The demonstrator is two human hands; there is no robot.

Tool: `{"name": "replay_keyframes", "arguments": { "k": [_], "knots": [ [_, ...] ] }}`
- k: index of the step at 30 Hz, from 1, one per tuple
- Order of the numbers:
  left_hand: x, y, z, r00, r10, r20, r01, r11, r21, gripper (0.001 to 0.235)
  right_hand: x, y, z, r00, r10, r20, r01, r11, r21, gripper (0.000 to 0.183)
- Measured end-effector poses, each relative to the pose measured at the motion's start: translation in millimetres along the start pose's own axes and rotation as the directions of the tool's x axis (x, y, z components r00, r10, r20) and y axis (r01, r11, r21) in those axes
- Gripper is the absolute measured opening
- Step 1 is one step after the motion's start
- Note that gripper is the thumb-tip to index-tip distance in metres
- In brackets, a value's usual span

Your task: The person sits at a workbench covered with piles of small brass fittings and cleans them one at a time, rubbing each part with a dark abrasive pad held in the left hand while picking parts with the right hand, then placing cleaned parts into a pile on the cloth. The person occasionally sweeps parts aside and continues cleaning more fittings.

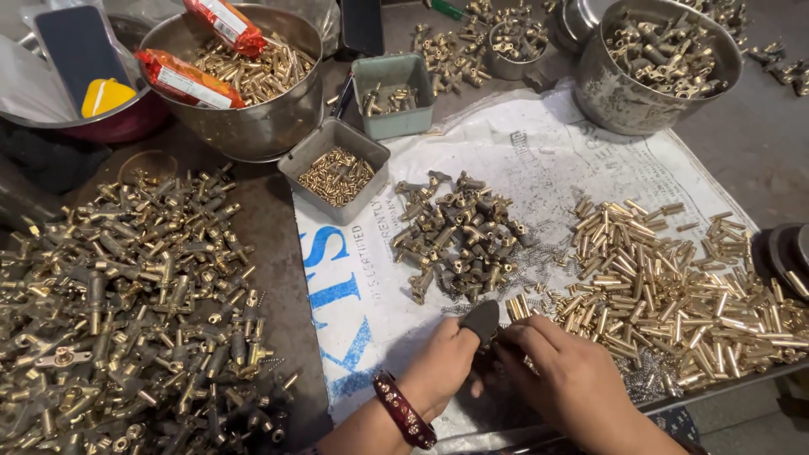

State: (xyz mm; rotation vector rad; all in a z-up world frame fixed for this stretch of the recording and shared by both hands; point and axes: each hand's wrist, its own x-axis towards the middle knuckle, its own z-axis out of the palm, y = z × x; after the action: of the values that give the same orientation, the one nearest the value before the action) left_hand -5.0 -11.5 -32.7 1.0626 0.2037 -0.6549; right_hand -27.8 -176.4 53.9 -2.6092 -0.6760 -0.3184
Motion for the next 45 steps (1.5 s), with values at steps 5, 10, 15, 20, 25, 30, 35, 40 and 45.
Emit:
{"name": "replay_keyframes", "arguments": {
  "k": [5, 10, 15, 20, 25, 30, 35, 40, 45],
  "knots": [
    [-1, 6, 2, 0.995, 0.04, 0.09, -0.041, 0.999, 0.01, 0.03, -1, 11, 3, 0.987, 0.143, 0.069, -0.146, 0.989, 0.033, 0.022],
    [-15, 25, 8, 0.991, -0.036, 0.127, 0.048, 0.994, -0.096, 0.044, 38, 58, -6, 0.895, 0.36, 0.263, -0.428, 0.859, 0.28, 0.019],
    [5, -6, -11, 0.99, 0.075, 0.119, -0.07, 0.997, -0.042, 0.033, 88, 106, 18, 0.97, 0.241, -0.041, -0.24, 0.97, 0.028, 0.021],
    [-7, 28, 0, 0.989, 0.142, 0.035, -0.139, 0.987, -0.077, 0.025, 88, 123, 34, 0.928, 0.371, -0.031, -0.372, 0.927, -0.048, 0.022],
    [-16, 46, 15, 0.971, 0.208, -0.12, -0.19, 0.972, 0.141, 0.053, 65, 105, -2, 0.848, 0.416, 0.329, -0.526, 0.579, 0.623, 0.024],
    [-1, 12, 1, 0.998, 0.05, 0.038, -0.053, 0.993, 0.103, 0.037, 91, 153, 13, 0.921, 0.385, 0.057, -0.383, 0.923, -0.03, 0.03],
    [-6, 20, 1, 0.993, 0.104, 0.052, -0.108, 0.991, 0.081, 0.035, 104, 143, 19, 0.97, 0.216, 0.109, -0.16, 0.91, -0.382, 0.023],
    [-13, 28, 7, 0.986, 0.159, -0.055, -0.134, 0.939, 0.318, 0.036, 84, 78, -3, 0.832, 0.5, 0.241, -0.555, 0.734, 0.391, 0.025],
    [-22, 33, 9, 0.879, 0.467, 0.099, -0.457, 0.764, 0.455, 0.028, 20, 34, 12, 0.991, 0.136, -0.009, -0.101, 0.778, 0.62, 0.019]
  ]
}}
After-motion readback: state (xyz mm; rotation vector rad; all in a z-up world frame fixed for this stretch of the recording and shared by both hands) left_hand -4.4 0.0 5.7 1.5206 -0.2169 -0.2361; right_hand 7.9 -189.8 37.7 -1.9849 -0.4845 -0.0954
